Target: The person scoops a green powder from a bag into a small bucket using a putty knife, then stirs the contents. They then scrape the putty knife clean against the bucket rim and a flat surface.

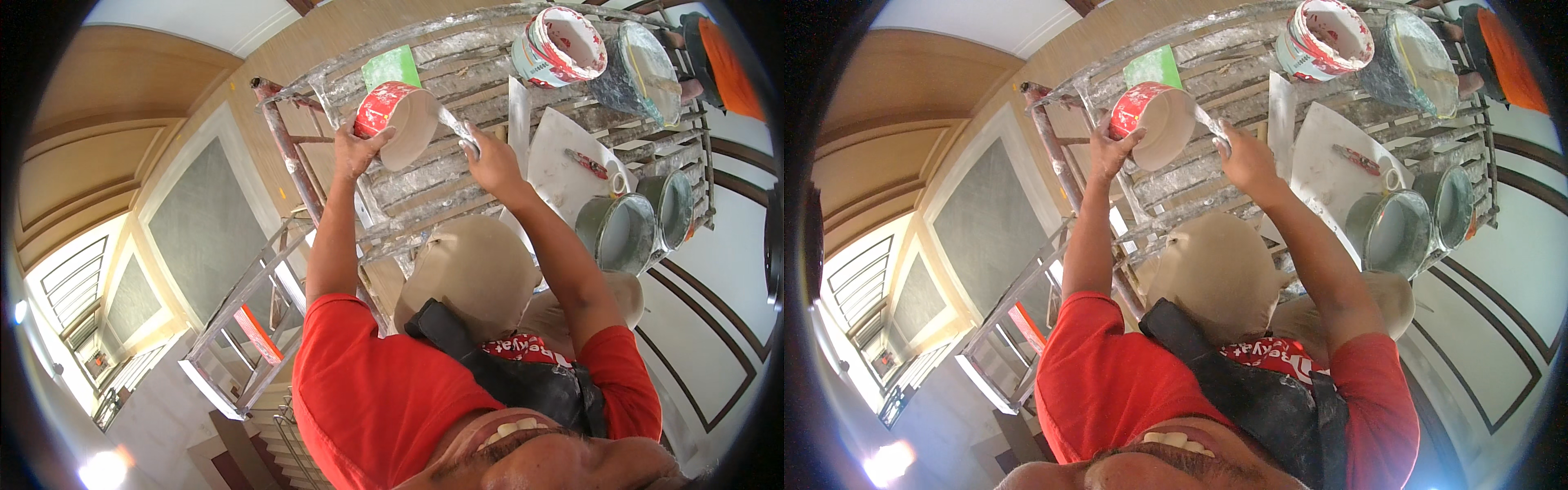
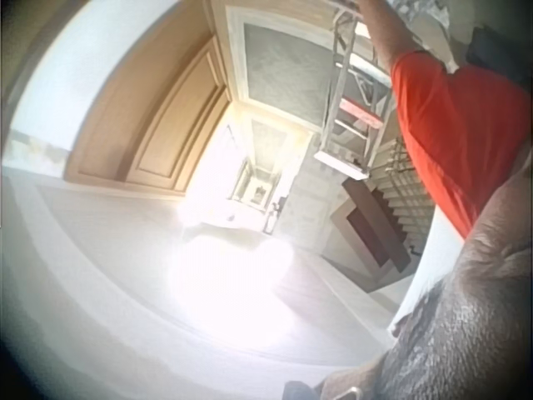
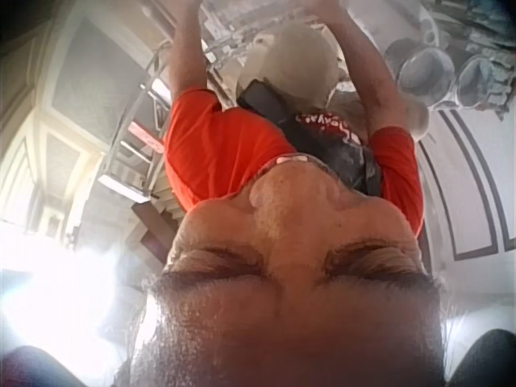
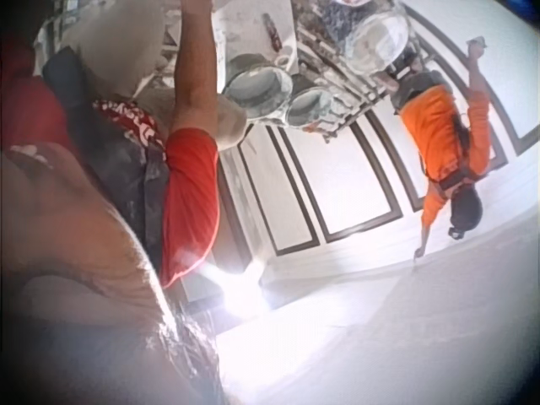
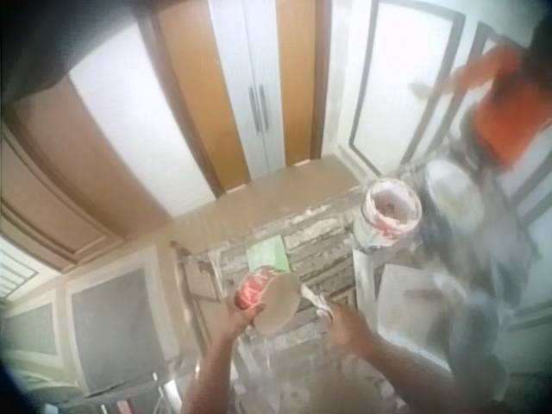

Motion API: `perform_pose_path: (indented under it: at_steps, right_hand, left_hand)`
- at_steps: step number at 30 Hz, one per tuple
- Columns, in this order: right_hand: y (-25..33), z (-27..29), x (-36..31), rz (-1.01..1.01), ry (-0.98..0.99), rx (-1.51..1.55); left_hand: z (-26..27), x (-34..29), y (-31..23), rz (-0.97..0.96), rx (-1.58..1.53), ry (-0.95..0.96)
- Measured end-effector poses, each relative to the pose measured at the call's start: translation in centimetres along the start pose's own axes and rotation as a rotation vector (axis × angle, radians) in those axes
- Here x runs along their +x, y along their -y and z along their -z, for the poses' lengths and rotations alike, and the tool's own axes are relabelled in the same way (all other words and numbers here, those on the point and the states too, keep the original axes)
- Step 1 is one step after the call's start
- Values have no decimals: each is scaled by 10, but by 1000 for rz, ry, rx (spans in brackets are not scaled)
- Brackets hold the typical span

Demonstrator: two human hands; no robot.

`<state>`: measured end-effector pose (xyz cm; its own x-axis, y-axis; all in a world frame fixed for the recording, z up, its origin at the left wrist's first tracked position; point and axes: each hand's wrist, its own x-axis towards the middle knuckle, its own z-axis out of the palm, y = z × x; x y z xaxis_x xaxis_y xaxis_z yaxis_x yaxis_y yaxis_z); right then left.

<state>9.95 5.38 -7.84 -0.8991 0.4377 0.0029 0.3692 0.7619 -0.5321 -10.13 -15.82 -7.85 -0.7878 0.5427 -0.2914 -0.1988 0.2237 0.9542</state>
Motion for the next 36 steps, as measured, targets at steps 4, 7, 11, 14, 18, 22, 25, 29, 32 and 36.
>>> perform_pose_path:
  at_steps: [4,7,11,14,18,22,25,29,32,36]
  right_hand:
    - [6,-17,-7,-90,124,-6]
    - [-12,-72,-52,-248,279,227]
    - [11,-54,-63,-490,548,653]
    - [17,-25,-44,-283,327,477]
    - [8,-10,-24,-214,215,62]
    - [4,-41,-63,-510,487,484]
    - [-9,-62,-72,-443,427,474]
    - [2,-21,-40,-220,156,276]
    - [13,-11,-44,-412,476,257]
    - [17,-36,-56,-644,657,535]
  left_hand:
    - [5,-5,25,-50,-83,-13]
    - [0,-12,22,-80,38,-24]
    - [2,-24,27,-84,-110,-61]
    - [1,-25,23,-81,-67,-43]
    - [-3,-27,16,-42,-77,-38]
    - [-11,-29,12,-67,-33,-43]
    - [-7,-26,19,-112,-34,-34]
    - [-4,-28,21,-56,-42,-30]
    - [-5,-29,20,-70,40,-39]
    - [-4,-30,22,-90,45,-13]
